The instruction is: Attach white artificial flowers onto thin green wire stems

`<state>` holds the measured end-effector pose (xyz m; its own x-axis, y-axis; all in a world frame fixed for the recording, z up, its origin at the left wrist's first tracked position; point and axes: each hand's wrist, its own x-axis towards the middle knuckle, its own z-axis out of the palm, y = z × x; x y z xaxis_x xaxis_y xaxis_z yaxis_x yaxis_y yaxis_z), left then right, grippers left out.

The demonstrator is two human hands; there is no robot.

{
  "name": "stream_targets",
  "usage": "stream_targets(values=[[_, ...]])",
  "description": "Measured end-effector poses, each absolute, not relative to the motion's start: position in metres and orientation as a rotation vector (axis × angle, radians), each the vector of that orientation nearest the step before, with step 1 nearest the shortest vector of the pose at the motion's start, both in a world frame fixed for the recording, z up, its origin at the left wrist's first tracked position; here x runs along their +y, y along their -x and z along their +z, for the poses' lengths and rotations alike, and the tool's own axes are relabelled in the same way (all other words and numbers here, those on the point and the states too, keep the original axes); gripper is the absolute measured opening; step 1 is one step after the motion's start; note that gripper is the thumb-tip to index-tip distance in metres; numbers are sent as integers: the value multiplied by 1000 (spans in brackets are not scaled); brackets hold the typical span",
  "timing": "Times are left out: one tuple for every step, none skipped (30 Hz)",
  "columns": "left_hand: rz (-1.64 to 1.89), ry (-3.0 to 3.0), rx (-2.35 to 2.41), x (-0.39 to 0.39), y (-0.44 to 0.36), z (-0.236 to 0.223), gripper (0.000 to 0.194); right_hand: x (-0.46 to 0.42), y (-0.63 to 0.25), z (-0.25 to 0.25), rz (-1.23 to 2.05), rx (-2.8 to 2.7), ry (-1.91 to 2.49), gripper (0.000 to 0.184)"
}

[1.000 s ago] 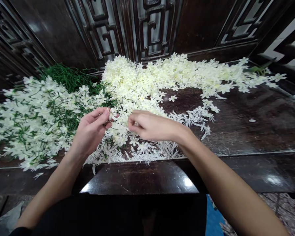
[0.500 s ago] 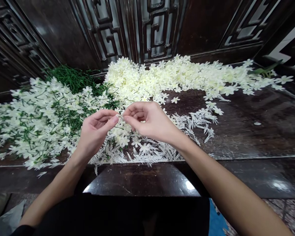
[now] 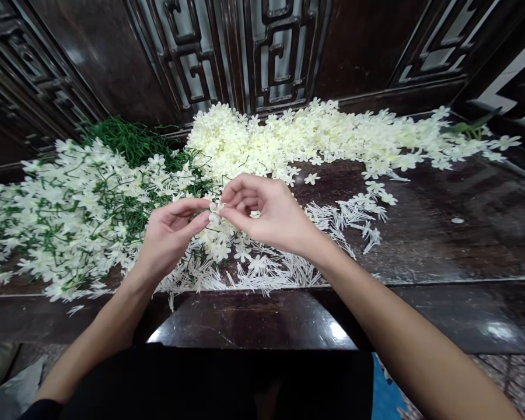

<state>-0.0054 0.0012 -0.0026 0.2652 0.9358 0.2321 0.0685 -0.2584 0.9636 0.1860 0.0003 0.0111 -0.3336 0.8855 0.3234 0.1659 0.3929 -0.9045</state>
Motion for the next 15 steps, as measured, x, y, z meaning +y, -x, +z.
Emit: stream_targets(values=[[1129,-1588,956,1,5,-2,12,0,-186,11,1000,-1773,910,13],[1123,-1593,953,1,5,-2,12,0,-186,11,989,-1784,899,12],[1120,-1597,951,1,4,-1,11,0,-186,11,975,-1793,890,12],[1123,-1601,950,1,4,0,10,-1,-186,11,960,-1798,883,12],[1132,-1608,949,1,4,0,10,-1,-186,11,943,-1803,880,12],[1144,-1616,949,1,3,0,10,-1,-185,12,926,-1807,879,12],[1154,-1624,947,1,3,1,12,-1,-185,12,913,-1812,881,11],[1163,-1630,945,1,3,1,14,-2,-185,12,905,-1819,882,11],[1169,-1636,942,1,3,1,17,-2,-185,12,902,-1827,884,10],[1166,-1643,939,1,3,2,18,-2,-186,12,900,-1833,887,9],[1157,-1651,939,1,3,2,19,-2,-186,12,897,-1840,892,9],[1144,-1661,944,1,3,1,18,-2,-186,11,891,-1845,898,9],[1134,-1674,952,1,3,1,16,-2,-186,11,880,-1850,907,10],[1130,-1686,963,1,3,1,14,-2,-186,11,866,-1853,916,11],[1130,-1698,977,1,3,1,12,-2,-186,11,849,-1854,925,11]])
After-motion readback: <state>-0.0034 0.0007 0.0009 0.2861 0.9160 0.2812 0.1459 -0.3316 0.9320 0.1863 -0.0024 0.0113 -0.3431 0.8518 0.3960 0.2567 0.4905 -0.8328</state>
